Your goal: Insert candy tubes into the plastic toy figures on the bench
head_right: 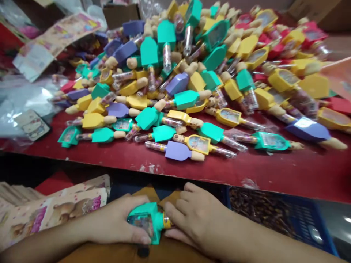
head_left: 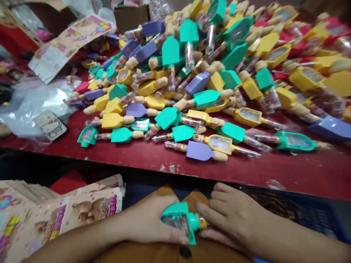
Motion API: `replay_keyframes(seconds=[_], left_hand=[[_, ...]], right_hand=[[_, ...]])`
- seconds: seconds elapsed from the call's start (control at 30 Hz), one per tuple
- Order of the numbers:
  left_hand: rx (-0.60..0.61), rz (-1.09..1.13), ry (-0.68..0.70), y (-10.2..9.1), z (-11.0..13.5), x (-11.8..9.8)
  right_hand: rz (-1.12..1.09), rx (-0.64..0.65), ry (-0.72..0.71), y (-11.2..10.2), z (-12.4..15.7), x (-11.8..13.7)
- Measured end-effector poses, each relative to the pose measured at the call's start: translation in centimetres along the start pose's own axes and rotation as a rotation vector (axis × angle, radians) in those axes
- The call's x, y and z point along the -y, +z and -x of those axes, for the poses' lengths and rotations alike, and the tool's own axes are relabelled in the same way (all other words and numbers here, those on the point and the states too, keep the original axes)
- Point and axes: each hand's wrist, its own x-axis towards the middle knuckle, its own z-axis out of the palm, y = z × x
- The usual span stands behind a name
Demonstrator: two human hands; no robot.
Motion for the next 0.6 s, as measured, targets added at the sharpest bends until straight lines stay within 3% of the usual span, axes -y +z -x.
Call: replay_keyframes(seconds=[0.07,0.23,0.43,0.53,0.6], left_hand=[[-0.007,-0.052,0.018,0.5,0.7,0.4],[-0.166,-0.455,-0.002,1.9,2.2,1.0],[-0.142,-0.751,-0.027,3.3,2.5,1.5],[-0.110,-0.828,-0.031,3.6,2.3,1.6],[-0.108,-0.811,-0.032,3.7,2.1,1.7]], right_hand=[[-0.069,-0.007,0.008,0.2,0.0,1.0],[-0.201,0.061,0.104,0.3,0.0,2.8],[-0.406,0.326,0.321,1.3,0.4,3.8],[-0.603,0.332,0.453,2.2,0.5,3.6],[-0.860,0.366,0.588,2.7,0.2,3.0]])
